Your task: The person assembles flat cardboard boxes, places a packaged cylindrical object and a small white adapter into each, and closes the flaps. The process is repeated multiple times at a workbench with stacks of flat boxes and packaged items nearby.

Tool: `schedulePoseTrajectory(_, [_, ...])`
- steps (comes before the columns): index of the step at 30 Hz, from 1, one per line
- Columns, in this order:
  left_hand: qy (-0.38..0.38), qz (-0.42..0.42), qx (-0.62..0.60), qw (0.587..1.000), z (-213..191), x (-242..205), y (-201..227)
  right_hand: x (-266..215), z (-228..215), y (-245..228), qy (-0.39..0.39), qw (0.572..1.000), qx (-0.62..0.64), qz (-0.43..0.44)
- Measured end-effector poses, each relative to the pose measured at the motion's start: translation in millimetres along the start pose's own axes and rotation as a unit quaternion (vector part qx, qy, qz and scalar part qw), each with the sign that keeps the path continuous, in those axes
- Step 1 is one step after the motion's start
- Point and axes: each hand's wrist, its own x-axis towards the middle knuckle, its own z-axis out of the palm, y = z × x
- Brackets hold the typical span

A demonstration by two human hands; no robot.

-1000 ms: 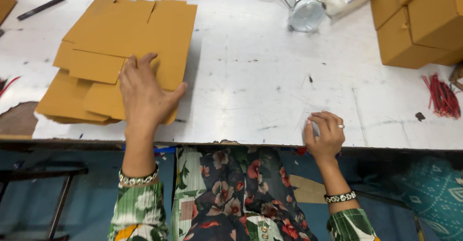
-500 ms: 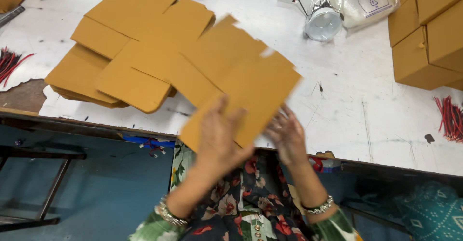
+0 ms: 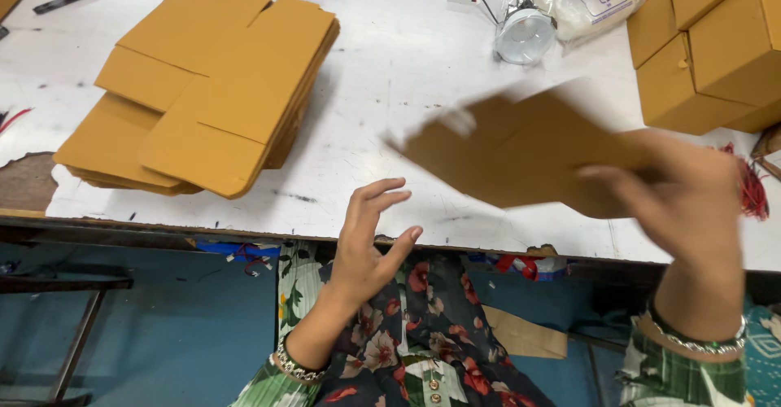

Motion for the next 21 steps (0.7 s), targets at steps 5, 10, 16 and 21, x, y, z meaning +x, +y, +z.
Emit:
schedulePoseTrajectory(5, [-0.022,-0.104,-0.075,0.992,18.2,8.3,-14.2,23.7,7.2,-31.9,-0.055,0.983,-0.174,-0.034])
schedulePoseTrajectory(10, [-0.008,-0.105,-0.098,0.99,24.0,9.3,-22.3,34.7,10.8,-46.9,-0.069,0.978,-0.191,-0.052])
schedulePoseTrajectory(16, [-0.063,-0.17,-0.023,0.983,13.6,21.7,-29.0,32.9,20.0,-47.2,-0.062,0.974,-0.209,-0.055])
schedulePoseTrajectory(21, [-0.062,-0.098,-0.03,0.993,16.3,12.4,-23.5,25.9,47.7,-34.3,-0.008,0.953,-0.287,-0.096])
